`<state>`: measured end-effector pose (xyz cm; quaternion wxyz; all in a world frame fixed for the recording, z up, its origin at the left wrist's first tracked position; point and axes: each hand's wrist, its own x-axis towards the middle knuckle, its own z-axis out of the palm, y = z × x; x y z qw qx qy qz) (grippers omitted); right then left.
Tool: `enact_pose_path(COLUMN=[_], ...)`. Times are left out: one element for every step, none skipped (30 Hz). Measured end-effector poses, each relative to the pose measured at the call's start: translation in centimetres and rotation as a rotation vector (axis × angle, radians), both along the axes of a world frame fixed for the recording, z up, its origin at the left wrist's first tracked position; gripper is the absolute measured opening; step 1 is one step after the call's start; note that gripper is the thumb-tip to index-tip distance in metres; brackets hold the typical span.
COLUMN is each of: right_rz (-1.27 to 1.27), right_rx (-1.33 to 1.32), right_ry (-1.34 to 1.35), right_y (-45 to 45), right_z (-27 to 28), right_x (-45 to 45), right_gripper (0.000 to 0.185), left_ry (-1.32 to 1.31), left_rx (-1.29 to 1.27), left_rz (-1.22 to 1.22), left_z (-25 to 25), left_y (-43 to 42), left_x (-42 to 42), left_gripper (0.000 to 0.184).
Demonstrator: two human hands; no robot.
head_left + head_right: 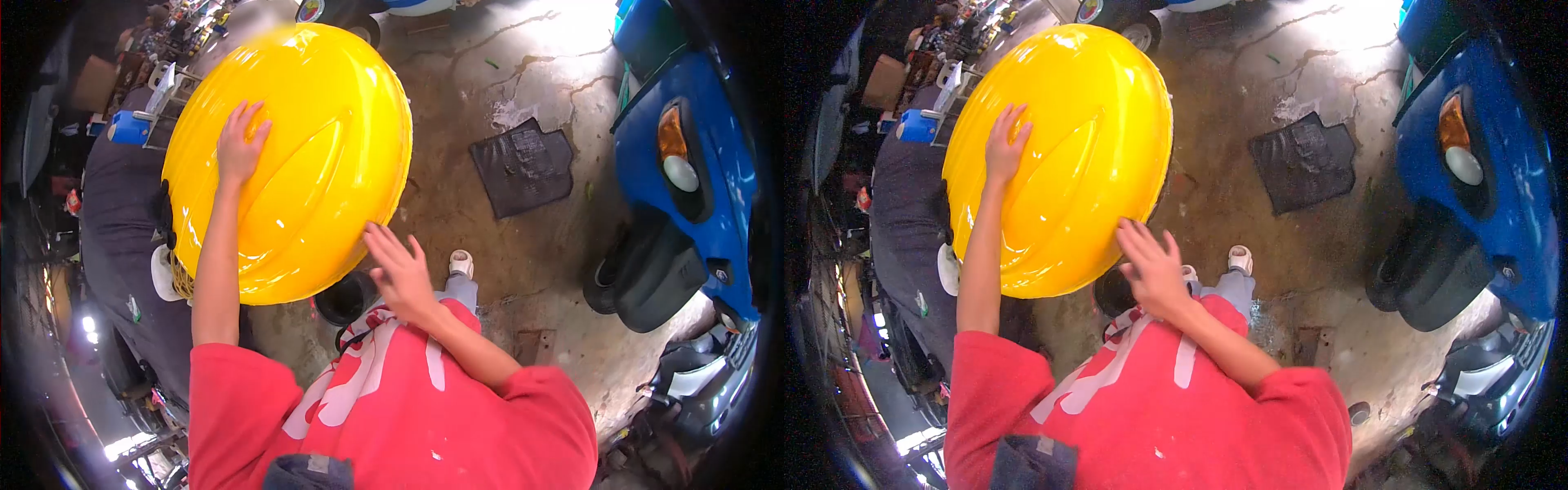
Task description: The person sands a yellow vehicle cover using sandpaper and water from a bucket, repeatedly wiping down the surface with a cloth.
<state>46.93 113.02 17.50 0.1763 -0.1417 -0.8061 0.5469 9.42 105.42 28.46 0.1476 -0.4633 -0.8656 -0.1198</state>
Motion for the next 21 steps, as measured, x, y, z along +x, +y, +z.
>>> enact_pose_path(right_rz=[0.017, -0.233, -0.379, -0.525, -0.604, -0.644, -0.657, -0.654, -0.642, -0.626, -0.6, -0.574, -0.51, -0.446, -0.364, -0.286, -0.291, -0.333, -0.372, -0.44, -0.504], right_rx=[-0.215, -0.583, -0.446, -0.54, -0.503, -0.423, -0.385, -0.392, -0.308, -0.222, -0.161, -0.097, -0.028, 0.04, 0.162, 0.285, 0.292, 0.302, 0.315, 0.304, 0.286], right_ry=[-0.081, 0.099, 0.039, 0.077, 0.134, 0.158, 0.209, 0.205, 0.233, 0.261, 0.259, 0.261, 0.348, 0.435, 0.293, 0.149, 0.15, 0.13, 0.114, 0.139, 0.162], right_y=[0.0, 0.8, 3.3, 5.4, 7.5, 9.2, 10.2, 10.7, 10.7, 9.9, 8.6, 7.3, 5.4, 3.0, -0.6, -3.1, -3.3, -2.9, -2.2, 0.3, 3.9], right_z=[-2.1, -3.8, -4.0, -4.1, -4.7, -4.5, -3.7, -3.0, -2.1, -1.3, -0.3, 0.6, 0.6, 0.7, 1.8, 2.6, 2.5, 2.3, 2.2, 1.7, 1.0], right_x=[1.5, 1.9, 2.6, 2.5, 2.3, 1.9, 1.1, 0.0, -1.5, -2.6, -3.7, -5.0, -6.1, -6.9, -6.5, -6.0, -6.6, -7.4, -8.5, -10.7, -13.4], right_gripper=[0.055, 0.045, 0.039, 0.037, 0.036, 0.035, 0.035, 0.035, 0.036, 0.036, 0.038, 0.04, 0.045, 0.051, 0.056, 0.061, 0.061, 0.063, 0.066, 0.063, 0.061], left_ry=[-0.002, -0.005, -0.005, -0.004, -0.011, -0.017, -0.018, -0.019, -0.021, -0.022, -0.04, -0.056, -0.049, -0.053, -0.058, -0.055, -0.043, -0.031, -0.031, -0.037, -0.045], left_rx=[-0.013, -0.009, 0.0, -0.007, 0.001, 0.006, -0.004, -0.002, 0.002, -0.002, 0.01, 0.027, 0.031, 0.03, 0.029, 0.034, 0.027, 0.023, 0.034, 0.04, 0.038], left_rz=[0.002, -0.003, -0.009, -0.011, -0.014, -0.015, -0.012, -0.013, -0.01, 0.0, -0.003, -0.006, 0.004, 0.006, 0.006, 0.007, 0.015, 0.018, 0.011, 0.011, 0.014], left_z=[0.0, 0.1, 0.1, 0.0, -0.1, -0.2, -0.2, -0.2, -0.2, -0.2, -0.2, -0.2, -0.2, -0.2, -0.1, -0.1, -0.3, -0.4, -0.3, -0.3, -0.4], left_y=[0.0, -0.1, -0.1, 0.1, 0.0, -0.2, -0.3, -0.2, -0.2, -0.2, -0.1, -0.1, 0.0, 0.1, 0.0, -0.2, -0.2, 0.1, 0.5, 0.4, 0.1], left_x=[0.1, 0.1, 0.1, -0.1, -0.3, -0.5, -0.6, -0.7, -0.7, -0.7, -0.7, -0.6, -0.5, -0.4, -0.4, -0.4, -0.5, -0.6, -0.6, -0.6, -0.4], left_gripper=[0.043, 0.043, 0.044, 0.044, 0.044, 0.044, 0.044, 0.045, 0.045, 0.045, 0.045, 0.045, 0.045, 0.045, 0.045, 0.045, 0.045, 0.045, 0.045, 0.045, 0.045])
